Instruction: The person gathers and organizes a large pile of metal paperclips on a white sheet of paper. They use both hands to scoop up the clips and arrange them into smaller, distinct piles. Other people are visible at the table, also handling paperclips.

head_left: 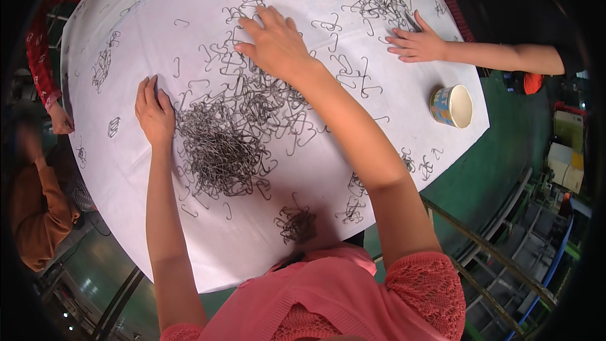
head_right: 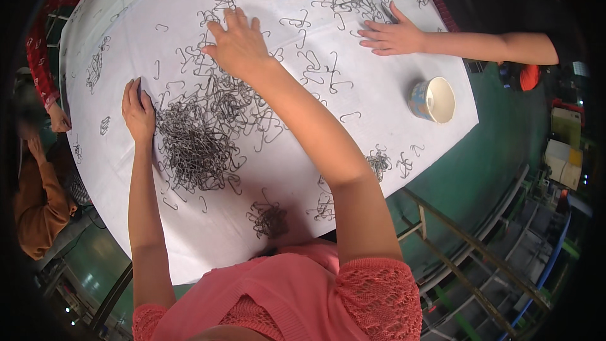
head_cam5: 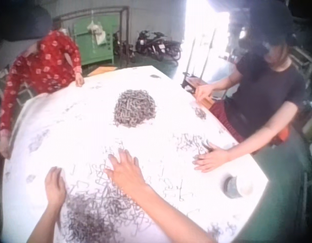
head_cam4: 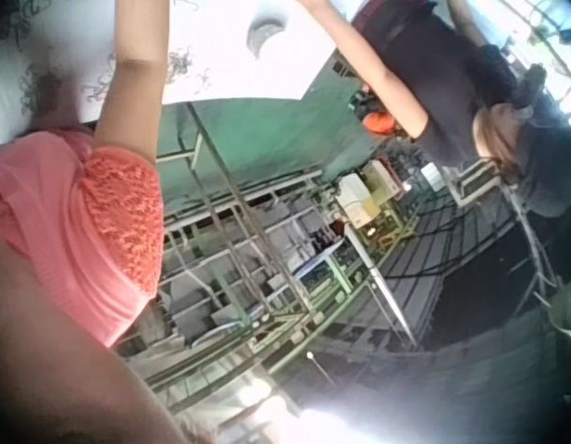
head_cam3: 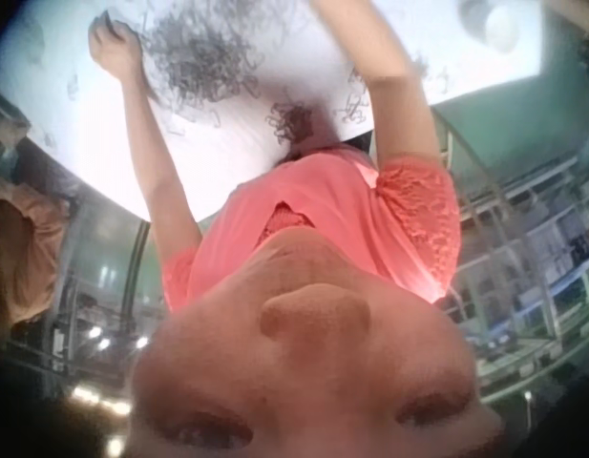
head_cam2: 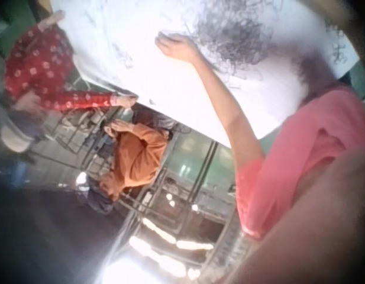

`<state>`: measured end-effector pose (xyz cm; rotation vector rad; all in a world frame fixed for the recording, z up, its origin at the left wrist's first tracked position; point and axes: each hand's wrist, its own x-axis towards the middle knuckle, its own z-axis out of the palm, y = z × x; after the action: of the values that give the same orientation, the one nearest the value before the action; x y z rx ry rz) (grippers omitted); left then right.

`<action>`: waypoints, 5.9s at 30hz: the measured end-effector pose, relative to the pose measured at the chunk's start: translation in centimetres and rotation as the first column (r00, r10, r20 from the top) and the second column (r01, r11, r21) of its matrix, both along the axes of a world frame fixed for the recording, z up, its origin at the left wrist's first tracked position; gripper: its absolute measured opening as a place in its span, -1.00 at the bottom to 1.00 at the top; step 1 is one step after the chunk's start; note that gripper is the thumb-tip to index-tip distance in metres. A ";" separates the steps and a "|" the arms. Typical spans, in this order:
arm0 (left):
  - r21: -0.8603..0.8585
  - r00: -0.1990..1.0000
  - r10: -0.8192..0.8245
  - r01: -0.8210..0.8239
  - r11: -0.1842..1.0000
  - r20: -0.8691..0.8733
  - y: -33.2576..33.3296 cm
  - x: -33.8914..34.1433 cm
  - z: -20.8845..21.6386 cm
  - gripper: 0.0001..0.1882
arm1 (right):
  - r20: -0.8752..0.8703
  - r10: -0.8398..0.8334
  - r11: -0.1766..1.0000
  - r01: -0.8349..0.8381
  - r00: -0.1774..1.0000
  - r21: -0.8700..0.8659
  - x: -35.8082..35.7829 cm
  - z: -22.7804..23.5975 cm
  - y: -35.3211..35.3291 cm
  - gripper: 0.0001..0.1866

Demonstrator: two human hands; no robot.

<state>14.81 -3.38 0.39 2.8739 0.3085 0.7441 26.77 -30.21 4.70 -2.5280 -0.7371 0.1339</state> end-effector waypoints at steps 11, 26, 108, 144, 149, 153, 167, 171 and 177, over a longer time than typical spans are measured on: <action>-0.001 1.000 0.000 0.000 1.000 0.017 0.3 0.0 -0.3 -0.64 | -0.154 -0.024 0.965 0.063 0.988 0.254 -4.7 1.3 -5.7 -0.36; 0.016 0.999 -0.035 0.035 0.999 0.033 -0.2 0.3 0.0 -0.65 | 0.088 -0.411 0.882 0.420 0.908 -0.213 -3.0 -1.6 -8.3 -0.43; 0.004 0.998 -0.022 0.022 1.000 0.058 0.9 0.4 -1.2 -0.63 | 0.081 -0.370 0.929 0.371 0.926 0.002 -5.0 -1.2 -16.3 -0.73; 0.004 0.997 0.006 -0.006 1.000 0.077 1.1 0.4 -1.4 -0.65 | 0.091 -0.227 0.973 0.231 0.970 -0.029 -5.7 0.5 -11.2 -0.53; 0.003 0.998 0.024 -0.024 1.000 0.064 0.8 0.5 -1.4 -0.64 | 0.184 -0.056 0.996 0.068 0.981 -0.058 -6.2 -0.8 -9.3 -0.54; 0.009 0.997 0.024 -0.025 1.000 0.074 1.0 0.3 -1.5 -0.64 | 0.180 -0.249 0.952 0.275 0.952 -0.138 -4.9 -0.2 -9.8 -0.55; 0.004 0.996 0.019 -0.019 1.000 0.086 1.5 0.4 -2.0 -0.64 | 0.123 -0.128 0.987 0.138 0.984 -0.080 -4.8 1.0 -7.7 -0.58; -0.004 0.996 0.015 -0.015 1.000 0.084 1.4 0.5 -2.0 -0.64 | -0.117 0.076 0.996 -0.070 0.990 0.047 -6.8 1.1 -8.8 -0.61; -0.004 0.996 0.027 -0.027 1.000 0.081 1.3 0.4 -1.9 -0.64 | 0.076 -0.161 0.978 0.169 0.984 -0.122 -6.4 1.4 -11.4 -0.70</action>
<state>15.16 -2.05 -1.51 2.8328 0.3385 0.8623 20.40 -41.64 6.14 -2.7146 -0.5555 0.0426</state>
